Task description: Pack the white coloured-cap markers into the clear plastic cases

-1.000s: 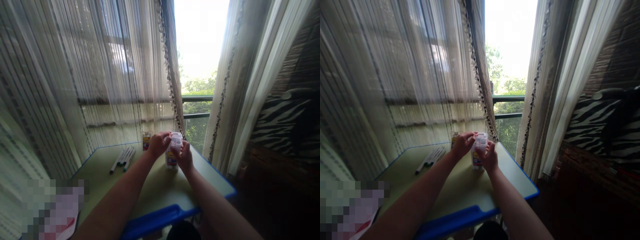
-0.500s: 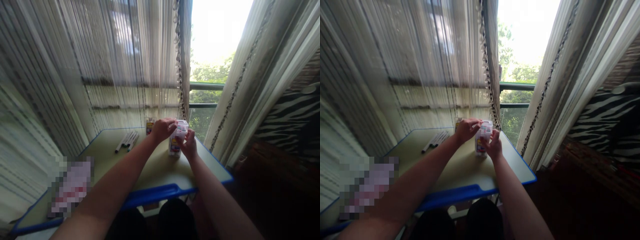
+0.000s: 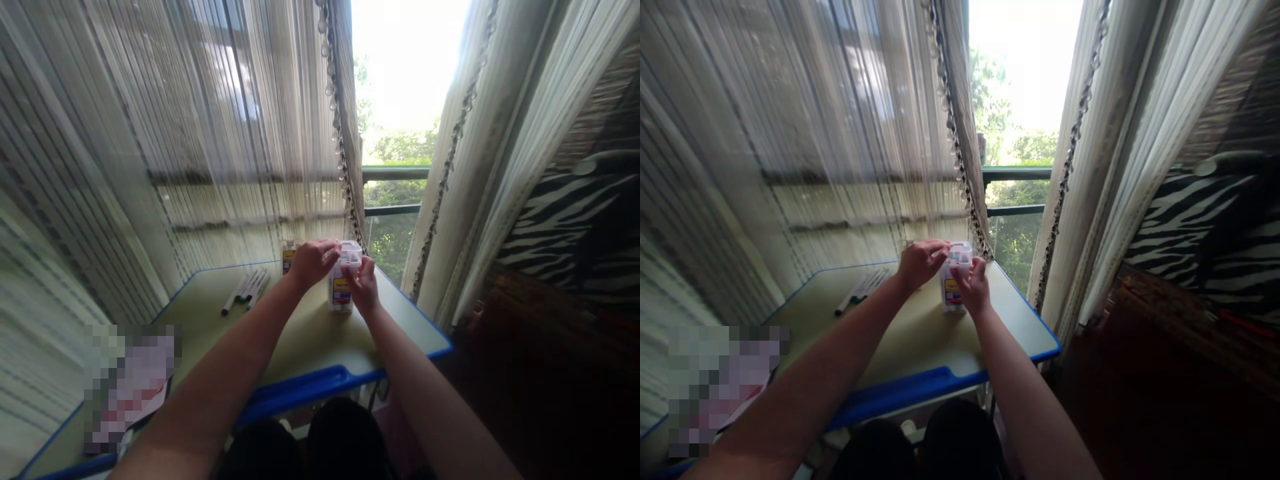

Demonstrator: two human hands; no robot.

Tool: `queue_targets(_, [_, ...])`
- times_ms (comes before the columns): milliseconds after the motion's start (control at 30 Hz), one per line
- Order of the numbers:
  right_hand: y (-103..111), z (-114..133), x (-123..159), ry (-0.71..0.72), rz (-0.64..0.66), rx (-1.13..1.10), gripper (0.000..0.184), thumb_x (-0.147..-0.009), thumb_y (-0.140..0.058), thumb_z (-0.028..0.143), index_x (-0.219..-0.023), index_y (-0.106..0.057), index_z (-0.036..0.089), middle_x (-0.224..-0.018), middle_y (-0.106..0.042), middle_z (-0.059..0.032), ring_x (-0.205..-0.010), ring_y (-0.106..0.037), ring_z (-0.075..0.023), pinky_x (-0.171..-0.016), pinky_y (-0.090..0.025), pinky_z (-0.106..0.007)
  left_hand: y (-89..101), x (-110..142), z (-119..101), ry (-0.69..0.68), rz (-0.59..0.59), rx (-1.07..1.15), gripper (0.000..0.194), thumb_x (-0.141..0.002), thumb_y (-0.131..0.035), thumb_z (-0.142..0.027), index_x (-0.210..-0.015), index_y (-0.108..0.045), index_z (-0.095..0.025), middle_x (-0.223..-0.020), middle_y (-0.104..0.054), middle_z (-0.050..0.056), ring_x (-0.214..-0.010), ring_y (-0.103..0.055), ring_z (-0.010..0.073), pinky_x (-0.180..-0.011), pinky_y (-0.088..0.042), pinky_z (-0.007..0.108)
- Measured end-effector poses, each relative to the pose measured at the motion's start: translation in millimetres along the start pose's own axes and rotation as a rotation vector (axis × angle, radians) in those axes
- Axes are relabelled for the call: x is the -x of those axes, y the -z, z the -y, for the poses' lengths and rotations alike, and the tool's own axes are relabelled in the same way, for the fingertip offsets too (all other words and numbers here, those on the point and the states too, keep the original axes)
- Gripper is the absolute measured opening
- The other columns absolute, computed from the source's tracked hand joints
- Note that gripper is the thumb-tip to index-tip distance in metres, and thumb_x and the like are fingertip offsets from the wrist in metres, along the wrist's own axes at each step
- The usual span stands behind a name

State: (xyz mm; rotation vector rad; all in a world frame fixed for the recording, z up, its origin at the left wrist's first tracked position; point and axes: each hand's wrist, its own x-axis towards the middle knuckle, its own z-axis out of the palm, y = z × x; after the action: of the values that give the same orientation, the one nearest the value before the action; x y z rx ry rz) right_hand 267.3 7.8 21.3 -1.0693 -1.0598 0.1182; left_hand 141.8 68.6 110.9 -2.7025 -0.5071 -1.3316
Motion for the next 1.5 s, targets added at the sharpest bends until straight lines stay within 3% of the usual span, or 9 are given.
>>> queue_targets(233, [-5.1,8.9,-6.8,-0.073,0.028,-0.365,0.053,-0.072,-0.065,0.046,-0.112,-0.038,0.023,-0.096,-0.061,-0.0026,-0.079,-0.061,-0.0168,-0.069,-0.049,-0.030,0.4,0.7,-4.9,0.002,-0.006,-0.012,0.037,-0.090,-0.040,-0.040,-0.097,-0.071,-0.021,-0.102,-0.071,0.006,-0.094,-0.067,0.0183,-0.081,-0.052,0.028])
queue_targets(400, [-2.7,15.7,-10.6,-0.119,0.069,-0.477,0.050,-0.071,-0.066,0.041,-0.112,-0.044,0.022,-0.096,-0.062,-0.0023,-0.082,-0.060,-0.0174,-0.072,-0.049,-0.031,-1.6,0.8,-8.6,-0.007,-0.019,0.014,0.037,-0.090,-0.040,-0.039,-0.096,-0.072,-0.021,-0.102,-0.072,0.006,-0.093,-0.068,0.0175,-0.079,-0.054,0.027])
queue_targets(733, [-3.7,12.6,-10.5,-0.095,-0.052,-0.450,0.049,-0.071,-0.065,0.039,-0.113,-0.044,0.023,-0.097,-0.060,-0.0022,-0.082,-0.059,-0.0171,-0.072,-0.048,-0.031,-6.8,-2.4,-13.5,-0.043,-0.012,0.092,0.037,-0.090,-0.040,-0.037,-0.093,-0.073,-0.022,-0.102,-0.071,0.004,-0.097,-0.067,0.0179,-0.085,-0.053,0.029])
queue_targets(900, [-1.7,7.8,-9.3,-0.050,-0.045,-0.391,0.048,-0.073,-0.062,0.041,-0.114,-0.045,0.024,-0.100,-0.060,-0.0026,-0.083,-0.059,-0.0177,-0.074,-0.048,-0.032,-0.4,-3.4,-11.1,-0.053,0.023,0.095,0.034,-0.088,-0.044,-0.039,-0.092,-0.074,-0.022,-0.102,-0.071,0.005,-0.092,-0.068,0.0182,-0.080,-0.054,0.029])
queue_targets(1100, [-1.9,5.8,-5.8,-0.013,-0.007,-0.356,0.051,-0.075,-0.060,0.043,-0.120,-0.043,0.025,-0.096,-0.062,-0.0013,-0.081,-0.059,-0.0178,-0.072,-0.047,-0.032,3.4,-2.2,-11.3,-0.060,-0.051,0.069,0.034,-0.089,-0.044,-0.037,-0.091,-0.073,-0.020,-0.100,-0.072,0.006,-0.088,-0.068,0.0168,-0.077,-0.053,0.027])
queue_targets(1267, [-2.6,4.4,-6.0,-0.015,0.022,-0.389,0.051,-0.076,-0.057,0.045,-0.121,-0.043,0.026,-0.102,-0.062,-0.0024,-0.088,-0.060,-0.0194,-0.079,-0.047,-0.034,5.8,-5.6,-14.1,0.004,-0.052,0.022,0.043,-0.092,-0.037,-0.040,-0.084,-0.073,-0.018,-0.084,-0.073,0.005,-0.077,-0.067,0.0148,-0.072,-0.051,0.025])
queue_targets(1500, [-1.4,5.2,-7.2,-0.065,0.054,-0.430,0.056,-0.078,-0.053,0.050,-0.126,-0.039,0.026,-0.112,-0.060,-0.0054,-0.098,-0.059,-0.0217,-0.085,-0.048,-0.038,1.2,1.8,-13.7,-0.125,0.023,-0.131,0.040,-0.091,-0.039,-0.041,-0.105,-0.070,-0.020,-0.110,-0.069,0.007,-0.093,-0.067,0.0196,-0.078,-0.054,0.030])
